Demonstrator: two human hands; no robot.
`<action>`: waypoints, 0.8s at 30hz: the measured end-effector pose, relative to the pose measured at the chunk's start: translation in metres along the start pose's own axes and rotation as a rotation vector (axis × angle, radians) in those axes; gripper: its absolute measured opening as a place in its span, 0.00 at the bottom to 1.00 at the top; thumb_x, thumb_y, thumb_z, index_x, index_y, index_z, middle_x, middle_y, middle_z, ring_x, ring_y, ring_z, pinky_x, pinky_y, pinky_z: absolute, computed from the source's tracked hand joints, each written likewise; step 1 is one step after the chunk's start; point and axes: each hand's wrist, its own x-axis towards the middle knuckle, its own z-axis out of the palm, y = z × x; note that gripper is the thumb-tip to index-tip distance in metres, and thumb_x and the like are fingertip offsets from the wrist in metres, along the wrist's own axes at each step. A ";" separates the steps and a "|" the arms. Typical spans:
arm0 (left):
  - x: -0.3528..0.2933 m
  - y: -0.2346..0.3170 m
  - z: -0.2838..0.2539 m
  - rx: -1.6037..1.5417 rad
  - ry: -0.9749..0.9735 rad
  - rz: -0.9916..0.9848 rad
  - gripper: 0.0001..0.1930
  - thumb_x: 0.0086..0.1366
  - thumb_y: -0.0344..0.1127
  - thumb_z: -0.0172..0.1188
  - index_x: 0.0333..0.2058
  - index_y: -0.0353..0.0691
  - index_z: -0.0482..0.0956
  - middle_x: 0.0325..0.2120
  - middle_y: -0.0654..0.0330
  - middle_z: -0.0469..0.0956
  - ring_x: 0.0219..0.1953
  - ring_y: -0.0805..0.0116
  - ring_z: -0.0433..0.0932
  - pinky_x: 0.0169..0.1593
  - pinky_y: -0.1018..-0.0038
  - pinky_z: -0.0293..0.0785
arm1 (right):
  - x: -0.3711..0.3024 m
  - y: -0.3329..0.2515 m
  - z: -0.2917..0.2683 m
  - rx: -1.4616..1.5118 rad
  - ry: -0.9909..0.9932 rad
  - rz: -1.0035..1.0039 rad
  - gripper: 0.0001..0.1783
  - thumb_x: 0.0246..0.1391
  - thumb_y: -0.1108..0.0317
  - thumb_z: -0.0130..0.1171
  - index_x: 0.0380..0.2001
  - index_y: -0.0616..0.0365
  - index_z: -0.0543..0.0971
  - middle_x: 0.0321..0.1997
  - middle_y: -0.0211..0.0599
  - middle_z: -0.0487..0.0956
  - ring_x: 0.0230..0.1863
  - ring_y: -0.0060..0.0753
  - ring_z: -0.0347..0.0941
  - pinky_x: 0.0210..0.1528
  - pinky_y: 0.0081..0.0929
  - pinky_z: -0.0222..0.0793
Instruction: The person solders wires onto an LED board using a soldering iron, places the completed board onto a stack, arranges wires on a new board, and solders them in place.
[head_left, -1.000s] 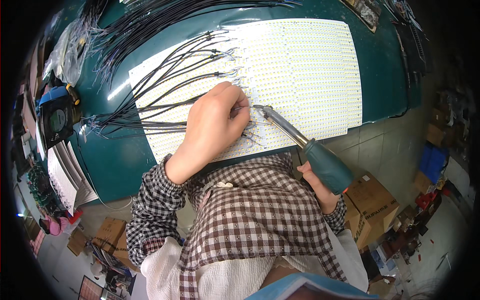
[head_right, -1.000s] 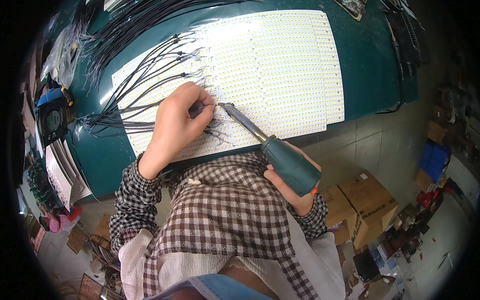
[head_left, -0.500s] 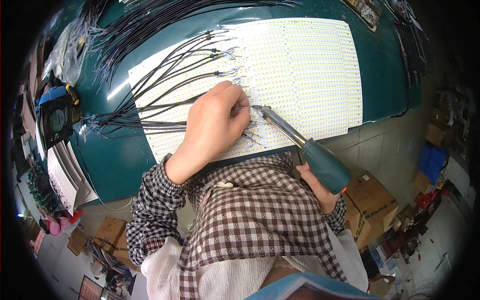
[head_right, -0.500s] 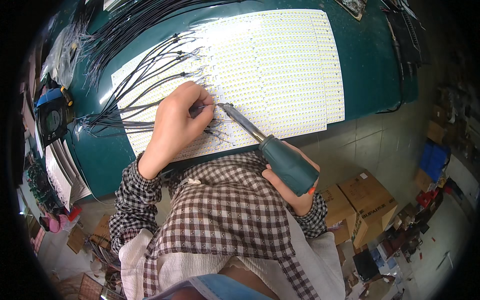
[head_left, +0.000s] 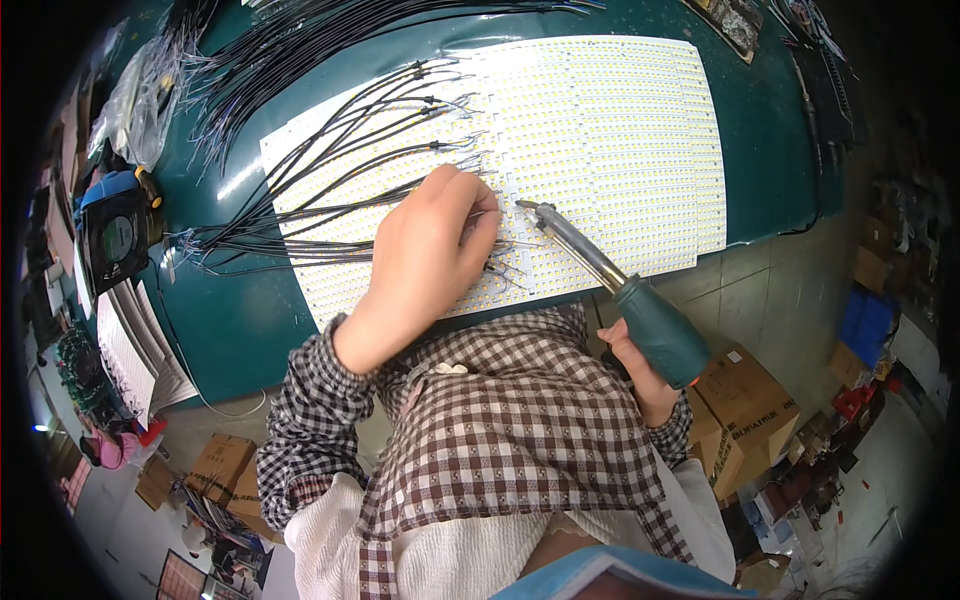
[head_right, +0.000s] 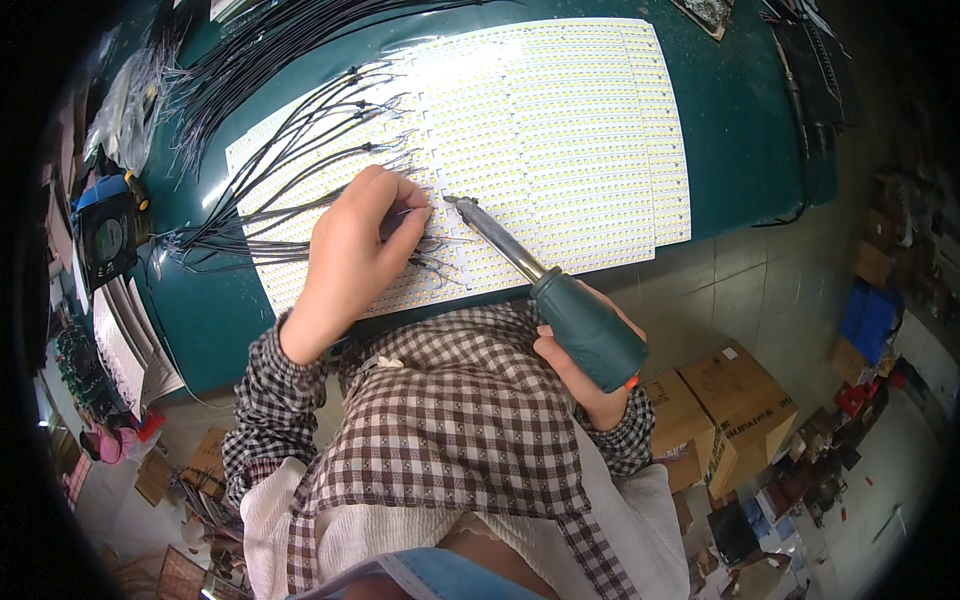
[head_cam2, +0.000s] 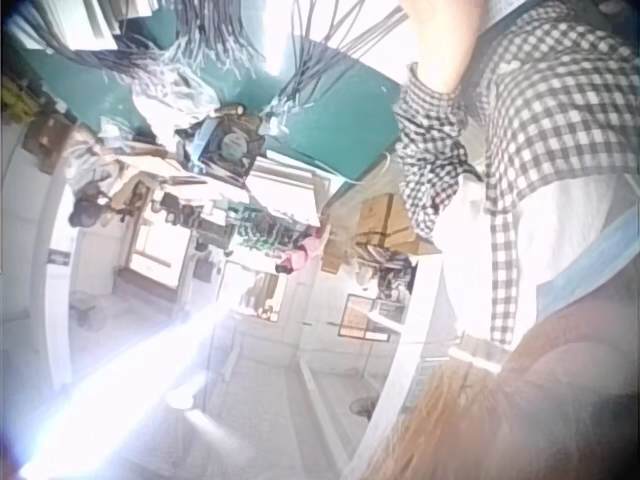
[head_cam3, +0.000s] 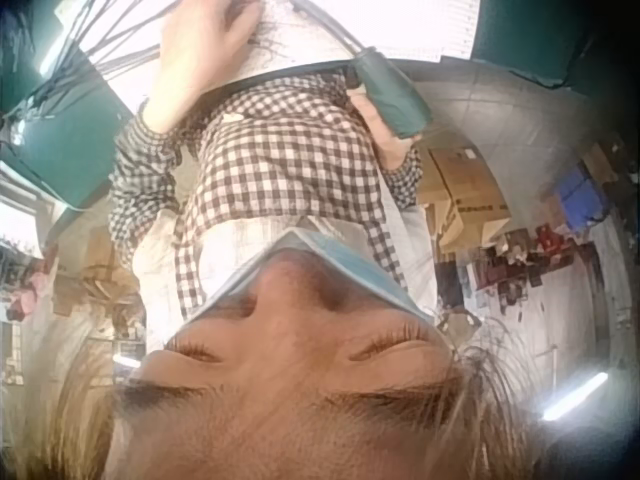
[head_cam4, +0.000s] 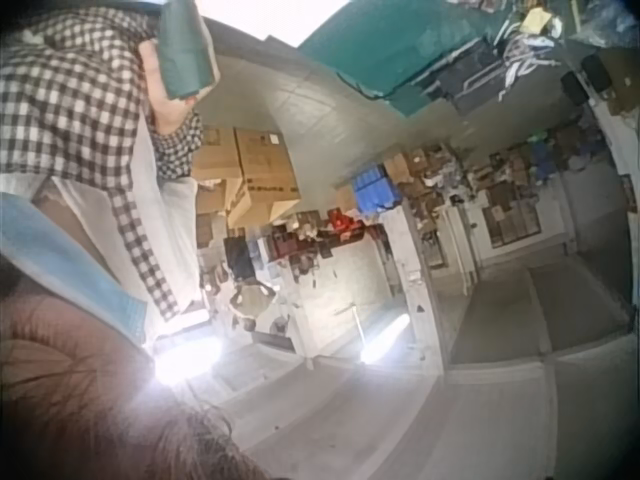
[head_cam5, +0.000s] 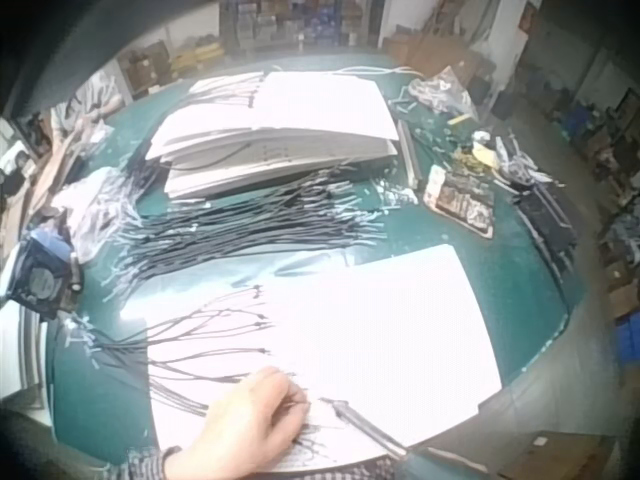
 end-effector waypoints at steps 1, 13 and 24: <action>-0.005 0.000 0.002 0.033 0.053 0.062 0.08 0.54 0.25 0.67 0.33 0.38 0.78 0.29 0.57 0.76 0.27 0.62 0.75 0.31 0.71 0.71 | 0.000 -0.001 0.000 0.001 0.006 -0.008 0.32 0.48 0.77 0.72 0.57 0.72 0.72 0.38 0.42 0.84 0.38 0.29 0.83 0.45 0.26 0.80; -0.027 -0.008 -0.009 0.150 0.115 0.244 0.13 0.54 0.26 0.67 0.39 0.41 0.78 0.32 0.59 0.77 0.32 0.57 0.76 0.35 0.65 0.72 | 0.006 -0.013 -0.001 0.006 0.053 -0.088 0.08 0.58 0.76 0.61 0.40 0.69 0.78 0.36 0.42 0.80 0.38 0.33 0.78 0.44 0.32 0.78; -0.019 -0.014 -0.010 0.129 -0.029 0.240 0.07 0.58 0.22 0.63 0.34 0.37 0.76 0.29 0.56 0.76 0.31 0.58 0.78 0.33 0.68 0.74 | 0.000 -0.007 -0.007 0.058 0.068 -0.074 0.16 0.55 0.82 0.62 0.48 0.67 0.75 0.38 0.40 0.82 0.37 0.28 0.79 0.39 0.26 0.76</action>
